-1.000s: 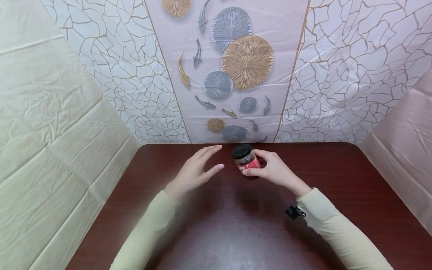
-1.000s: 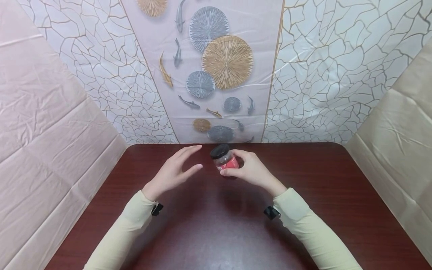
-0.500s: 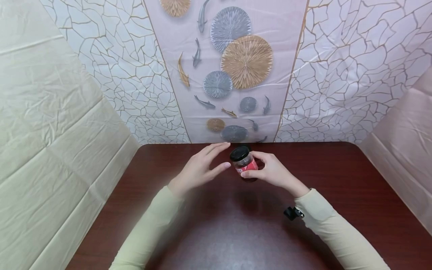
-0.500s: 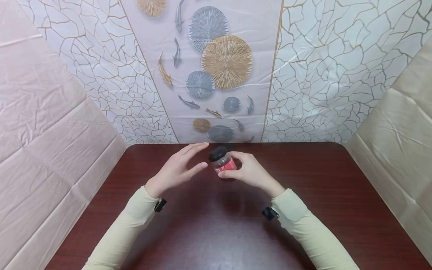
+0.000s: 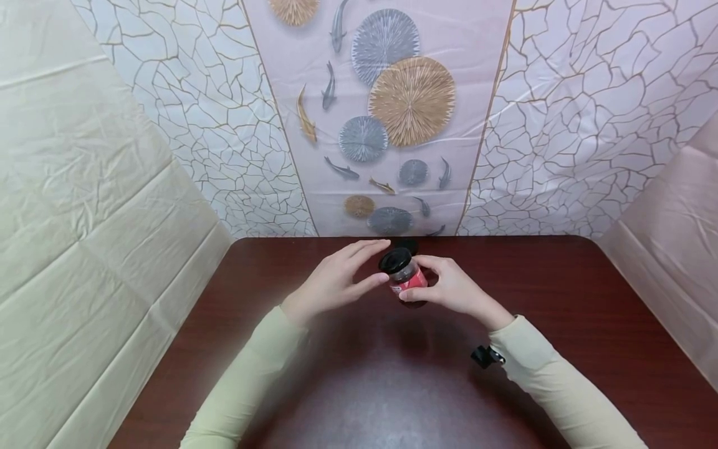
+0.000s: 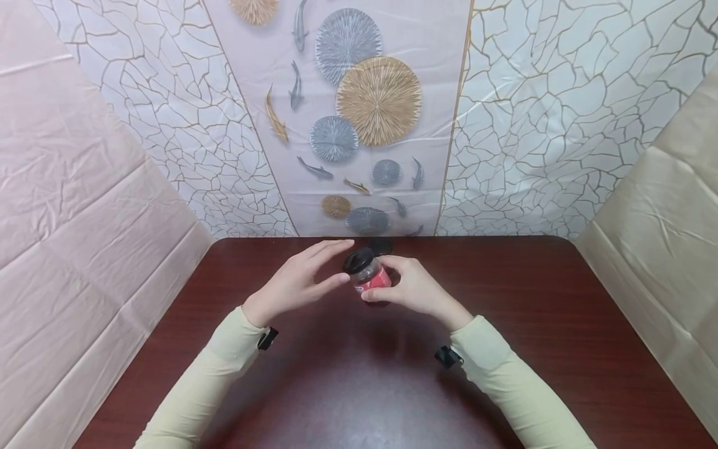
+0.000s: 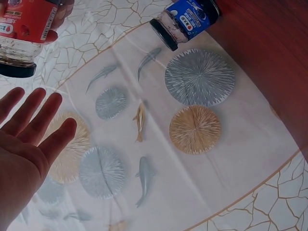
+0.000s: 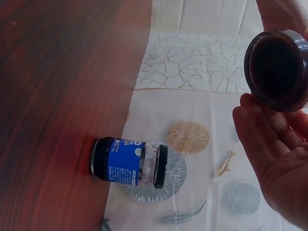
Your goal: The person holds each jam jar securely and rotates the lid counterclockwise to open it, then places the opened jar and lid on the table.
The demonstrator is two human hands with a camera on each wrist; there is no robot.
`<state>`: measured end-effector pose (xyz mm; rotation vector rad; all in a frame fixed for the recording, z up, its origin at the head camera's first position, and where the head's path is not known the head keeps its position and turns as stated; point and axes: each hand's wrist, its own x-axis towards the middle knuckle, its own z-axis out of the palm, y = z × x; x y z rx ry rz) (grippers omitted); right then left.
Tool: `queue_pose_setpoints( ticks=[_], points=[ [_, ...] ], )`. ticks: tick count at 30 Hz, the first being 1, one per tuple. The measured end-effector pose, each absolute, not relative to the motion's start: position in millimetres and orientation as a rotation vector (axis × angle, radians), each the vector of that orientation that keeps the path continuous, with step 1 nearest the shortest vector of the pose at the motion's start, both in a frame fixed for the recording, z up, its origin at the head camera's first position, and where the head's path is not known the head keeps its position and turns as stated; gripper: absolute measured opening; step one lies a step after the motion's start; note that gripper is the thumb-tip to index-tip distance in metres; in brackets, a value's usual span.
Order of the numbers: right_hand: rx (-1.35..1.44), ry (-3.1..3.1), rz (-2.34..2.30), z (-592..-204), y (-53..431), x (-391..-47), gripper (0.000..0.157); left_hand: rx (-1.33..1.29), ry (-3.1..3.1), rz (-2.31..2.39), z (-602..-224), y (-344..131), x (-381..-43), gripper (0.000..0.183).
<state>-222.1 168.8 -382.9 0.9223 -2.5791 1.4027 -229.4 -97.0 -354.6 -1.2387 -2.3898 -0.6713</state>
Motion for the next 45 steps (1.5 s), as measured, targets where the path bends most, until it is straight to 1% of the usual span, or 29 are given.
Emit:
queue_pose_setpoints(
  ticks=[14,20,25,28,34,41,45],
  points=[
    [1.060,-2.574,1.370,-385,166,-216,0.046,-1.404,-2.393,-0.651,-353,-98,-227,0.059],
    [1.100,-2.571,1.346,-389,164,-213,0.051,-1.471,-2.355,-0.618,-350,-99,-225,0.059],
    [1.142,-2.566,1.295,-389,163,-211,0.048,-1.481,-2.377,-0.594,-349,-100,-221,0.063],
    [1.151,-2.559,1.299,-388,162,-210,0.049,-1.480,-2.388,-0.590,-349,-100,-219,0.065],
    [1.174,-2.555,1.318,-389,159,-210,0.048,-1.506,-2.371,-0.574,-347,-100,-219,0.062],
    [1.192,-2.544,1.284,-390,155,-207,0.049,-1.453,-2.427,-0.603,-347,-96,-217,0.049],
    [1.216,-2.535,1.353,-390,151,-204,0.045,-1.417,-2.428,-0.578,-348,-94,-216,0.047]
  ],
)
